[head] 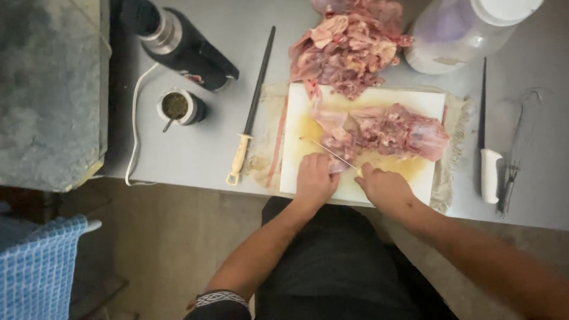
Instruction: Butchering whole raw chickens into smaller pieces on a cutting board using a knife in a commercial kitchen setting.
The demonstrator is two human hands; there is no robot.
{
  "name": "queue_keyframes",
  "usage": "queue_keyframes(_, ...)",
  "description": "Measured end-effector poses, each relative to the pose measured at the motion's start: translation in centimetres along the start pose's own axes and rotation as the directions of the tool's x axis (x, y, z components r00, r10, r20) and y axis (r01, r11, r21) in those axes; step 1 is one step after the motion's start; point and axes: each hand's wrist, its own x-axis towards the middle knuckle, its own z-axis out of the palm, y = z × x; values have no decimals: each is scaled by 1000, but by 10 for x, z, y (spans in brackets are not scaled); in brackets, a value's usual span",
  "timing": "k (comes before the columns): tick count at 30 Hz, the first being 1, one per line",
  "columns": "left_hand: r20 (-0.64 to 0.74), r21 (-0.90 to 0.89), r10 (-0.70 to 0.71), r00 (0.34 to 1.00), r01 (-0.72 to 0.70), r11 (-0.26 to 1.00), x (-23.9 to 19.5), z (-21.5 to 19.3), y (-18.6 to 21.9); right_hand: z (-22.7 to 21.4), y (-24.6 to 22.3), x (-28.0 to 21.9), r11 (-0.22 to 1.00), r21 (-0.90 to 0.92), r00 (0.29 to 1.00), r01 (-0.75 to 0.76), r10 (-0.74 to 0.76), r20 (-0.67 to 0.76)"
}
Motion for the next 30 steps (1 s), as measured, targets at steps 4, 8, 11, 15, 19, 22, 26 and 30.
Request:
queue_keyframes(4,30,210,112,993,-116,971,-1,5,0,-23,-18,9,1000,-6,999,-14,14,40)
queue_keyframes(8,115,301,140,983,-169,938,0,7,-12,-3,-33,50,998,62,1000,22,-22,-9)
queue_keyframes(11,199,272,36,979,-91,958,-12,18,-26,-54,-43,21,984,166,996,-60,46,82)
queue_keyframes(15,433,312,-181,883,42,949,-5,11,-61,24,19,-37,988,56,962,-145,127,242)
queue_keyframes(19,441,117,-234,866,203,972,72,-75,-34,1,39,-91,988,19,959,-154,145,242)
queue_keyframes(22,452,-96,-114,885,175,980,113,-79,-17,-11,35,-118,989,-59,973,-134,143,183)
queue_keyframes(26,451,-296,395,800,-283,912,140,12,-40,9,47,-153,977,199,997,-76,78,0)
queue_keyframes(30,700,24,323,637,-473,880,156,43,-45,66,56,-173,788,228,814,-572,512,274)
